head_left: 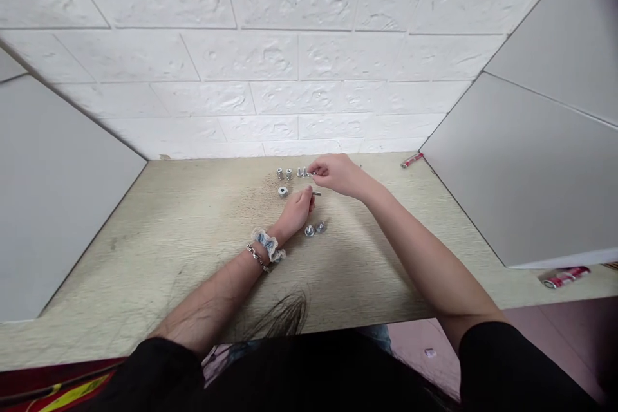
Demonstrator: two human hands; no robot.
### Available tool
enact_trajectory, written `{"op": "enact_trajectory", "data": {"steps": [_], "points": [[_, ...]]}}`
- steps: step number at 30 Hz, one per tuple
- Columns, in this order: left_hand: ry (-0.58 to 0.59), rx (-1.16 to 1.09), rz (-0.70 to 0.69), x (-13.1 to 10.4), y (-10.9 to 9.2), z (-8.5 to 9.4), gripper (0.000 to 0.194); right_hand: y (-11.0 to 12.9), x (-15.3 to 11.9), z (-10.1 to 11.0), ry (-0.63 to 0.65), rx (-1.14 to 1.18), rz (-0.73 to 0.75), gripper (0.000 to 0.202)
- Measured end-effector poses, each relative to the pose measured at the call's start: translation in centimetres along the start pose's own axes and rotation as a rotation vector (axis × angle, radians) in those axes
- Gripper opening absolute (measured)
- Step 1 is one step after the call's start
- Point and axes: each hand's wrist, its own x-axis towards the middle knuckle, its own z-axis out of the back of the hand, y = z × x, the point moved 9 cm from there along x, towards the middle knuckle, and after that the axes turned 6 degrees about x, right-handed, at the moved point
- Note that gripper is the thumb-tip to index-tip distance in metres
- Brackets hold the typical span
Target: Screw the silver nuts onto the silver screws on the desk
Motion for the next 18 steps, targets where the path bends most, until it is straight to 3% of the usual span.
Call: {"op": "enact_trajectory", "data": {"steps": [4, 14, 18], "points": [[0.016, 0.022, -0.021, -0.1, -0.1, -0.1, 0.045, 1.3, 2.1, -0.8, 0.0, -0.07, 0.029, 0.022], [0.035, 0.081, -0.036, -0.1, -0.1, -0.3, 0.046, 0.4, 4.2, -1.8, -0.029, -0.156, 0.033, 0.024], [0.039, 0.089, -0.04, 0.0, -0.1, -0.3, 0.045, 0.2, 5.1, -3.4, 0.01, -0.217, 0.057, 0.025]]}}
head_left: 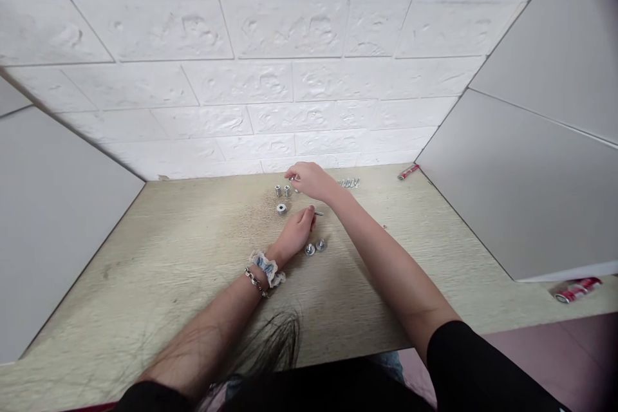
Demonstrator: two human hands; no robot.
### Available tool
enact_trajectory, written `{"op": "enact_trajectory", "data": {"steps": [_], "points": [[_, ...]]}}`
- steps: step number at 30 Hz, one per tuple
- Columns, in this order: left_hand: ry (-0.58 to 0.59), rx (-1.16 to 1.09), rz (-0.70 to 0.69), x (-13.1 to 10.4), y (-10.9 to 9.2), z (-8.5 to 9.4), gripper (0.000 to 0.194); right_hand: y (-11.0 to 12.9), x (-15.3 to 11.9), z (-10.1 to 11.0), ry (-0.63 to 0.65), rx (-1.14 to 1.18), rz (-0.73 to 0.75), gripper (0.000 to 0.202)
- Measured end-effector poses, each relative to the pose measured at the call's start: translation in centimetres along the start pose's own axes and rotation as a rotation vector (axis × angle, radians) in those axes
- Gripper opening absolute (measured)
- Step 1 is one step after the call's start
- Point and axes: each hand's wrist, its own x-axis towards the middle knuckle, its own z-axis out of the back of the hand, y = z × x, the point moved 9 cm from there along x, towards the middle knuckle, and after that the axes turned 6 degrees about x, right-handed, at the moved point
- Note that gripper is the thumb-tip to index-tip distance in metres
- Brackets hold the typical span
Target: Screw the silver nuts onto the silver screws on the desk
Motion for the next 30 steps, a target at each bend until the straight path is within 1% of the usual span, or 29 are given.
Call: {"op": "enact_trajectory", "data": {"steps": [3, 7, 14, 24, 30], "points": [[0.008, -0.004, 0.008, 0.0, 0.1, 0.0, 0.045, 0.2, 0.1, -1.3, 0.036, -0.051, -0.004, 0.029], [0.008, -0.019, 0.01, 0.0, 0.1, 0.0, 0.044, 0.3, -0.1, -2.2, 0.062, -0.107, -0.011, 0.034], [-0.004, -0.044, 0.013, 0.0, 0.1, 0.0, 0.041, 0.1, 0.0, -2.6, 0.055, -0.185, -0.006, 0.036], [-0.003, -0.124, 0.036, 0.1, 0.5, -0.1, 0.039, -0.3, 0.1, -3.2, 0.058, -0.179, -0.019, 0.036], [-0.013, -0.083, 0.033, 0.1, 0.5, 0.0, 0.041, -0.7, 0.4, -3.6, 0.061, -0.192, -0.054, 0.035]]}}
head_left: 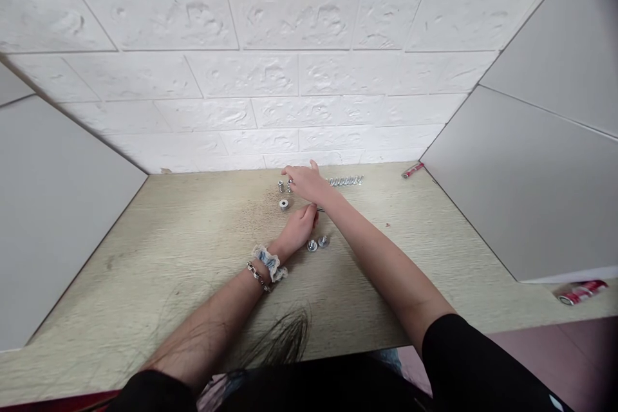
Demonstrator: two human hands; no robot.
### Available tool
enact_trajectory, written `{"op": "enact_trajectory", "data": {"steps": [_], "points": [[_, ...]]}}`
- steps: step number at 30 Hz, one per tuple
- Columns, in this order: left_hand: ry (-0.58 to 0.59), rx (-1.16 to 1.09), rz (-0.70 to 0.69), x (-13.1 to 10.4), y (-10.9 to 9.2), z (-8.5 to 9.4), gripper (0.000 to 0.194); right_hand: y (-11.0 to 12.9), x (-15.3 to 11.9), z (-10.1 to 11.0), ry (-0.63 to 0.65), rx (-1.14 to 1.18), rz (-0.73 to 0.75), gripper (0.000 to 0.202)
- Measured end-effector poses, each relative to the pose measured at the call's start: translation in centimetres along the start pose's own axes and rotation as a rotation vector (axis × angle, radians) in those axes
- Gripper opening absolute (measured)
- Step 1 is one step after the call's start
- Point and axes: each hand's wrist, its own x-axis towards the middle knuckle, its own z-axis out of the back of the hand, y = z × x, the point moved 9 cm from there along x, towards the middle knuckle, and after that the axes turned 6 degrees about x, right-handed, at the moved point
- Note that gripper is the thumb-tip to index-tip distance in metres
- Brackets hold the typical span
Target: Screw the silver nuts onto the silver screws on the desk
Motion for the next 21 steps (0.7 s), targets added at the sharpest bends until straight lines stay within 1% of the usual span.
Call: {"op": "enact_trajectory", "data": {"steps": [12, 14, 15, 17, 21], "points": [[0.006, 0.048, 0.01, -0.1, -0.2, 0.0, 0.041, 0.1, -0.1, -0.3, 0.005, -0.011, 0.013, 0.035], [0.008, 0.036, 0.022, -0.1, -0.2, 0.0, 0.041, 0.1, 0.0, 0.0, 0.001, -0.019, 0.019, 0.034], [0.012, 0.02, 0.031, -0.1, -0.1, -0.1, 0.041, 0.0, 0.0, 0.3, -0.01, -0.027, 0.024, 0.033], [0.026, -0.044, 0.059, -0.1, 0.1, -0.2, 0.041, -0.1, -0.2, 1.8, -0.057, -0.047, 0.028, 0.033], [0.055, -0.24, 0.125, -0.3, 0.4, -0.6, 0.039, -0.5, -1.7, 5.9, -0.19, -0.015, 0.019, 0.032]]}}
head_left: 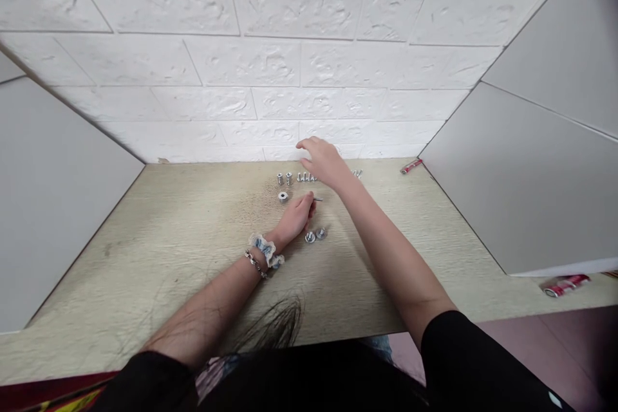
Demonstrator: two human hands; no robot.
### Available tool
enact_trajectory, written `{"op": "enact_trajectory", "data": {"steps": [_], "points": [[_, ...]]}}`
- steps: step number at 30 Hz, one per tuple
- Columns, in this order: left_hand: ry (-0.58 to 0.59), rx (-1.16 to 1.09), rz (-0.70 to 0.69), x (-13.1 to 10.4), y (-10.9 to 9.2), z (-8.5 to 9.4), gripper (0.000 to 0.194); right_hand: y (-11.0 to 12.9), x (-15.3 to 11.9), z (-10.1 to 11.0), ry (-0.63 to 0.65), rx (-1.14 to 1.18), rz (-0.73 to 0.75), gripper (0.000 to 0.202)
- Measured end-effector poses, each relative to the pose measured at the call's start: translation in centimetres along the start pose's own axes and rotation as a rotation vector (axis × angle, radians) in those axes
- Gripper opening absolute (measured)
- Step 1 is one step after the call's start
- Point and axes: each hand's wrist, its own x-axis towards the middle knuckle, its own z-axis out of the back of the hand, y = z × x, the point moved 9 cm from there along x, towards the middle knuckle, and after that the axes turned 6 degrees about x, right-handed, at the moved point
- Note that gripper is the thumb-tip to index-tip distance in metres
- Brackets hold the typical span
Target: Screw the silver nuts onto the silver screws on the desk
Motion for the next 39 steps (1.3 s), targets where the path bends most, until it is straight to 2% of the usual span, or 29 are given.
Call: {"op": "enact_trajectory", "data": {"steps": [2, 3, 6, 7, 9, 11, 14, 20, 29, 34, 39], "points": [[0.036, -0.109, 0.004, -0.1, -0.1, -0.2, 0.038, 0.0, -1.0, 1.3, 0.012, 0.049, -0.001, 0.029], [0.051, -0.172, 0.014, -0.1, -0.1, -0.3, 0.038, -0.1, -1.7, 1.3, 0.074, 0.069, -0.008, 0.026], [0.136, -0.397, 0.075, -0.3, 0.0, -1.0, 0.037, 0.0, -4.2, -0.4, 0.381, 0.151, -0.038, 0.02], [0.177, -0.468, 0.106, -0.4, 0.1, -1.4, 0.036, 0.0, -4.9, -0.8, 0.452, 0.167, -0.054, 0.02], [0.25, -0.581, 0.169, -0.6, 0.3, -2.0, 0.035, 0.1, -5.7, -1.1, 0.5, 0.165, -0.079, 0.021], [0.285, -0.652, 0.207, -0.8, 0.3, -2.3, 0.034, 0.3, -5.8, -0.9, 0.467, 0.147, -0.093, 0.022], [0.275, -0.698, 0.206, -0.7, 0.4, -2.1, 0.033, 0.5, -5.3, -0.6, 0.412, 0.147, -0.116, 0.026], [0.263, -0.734, 0.219, -0.8, 0.4, -2.3, 0.032, 0.8, -5.3, -1.0, 0.436, 0.14, -0.096, 0.022], [0.326, -0.96, 0.318, -1.3, 0.2, -3.2, 0.032, 0.5, -5.4, -1.3, 0.422, 0.134, -0.1, 0.022], [0.308, -0.992, 0.314, -1.2, 0.2, -2.9, 0.032, 0.5, -5.3, -1.3, 0.415, 0.164, -0.106, 0.023], [0.291, -0.965, 0.312, -1.0, 0.5, -2.6, 0.03, 0.3, -5.1, -0.5, 0.367, 0.152, -0.093, 0.026]]}}
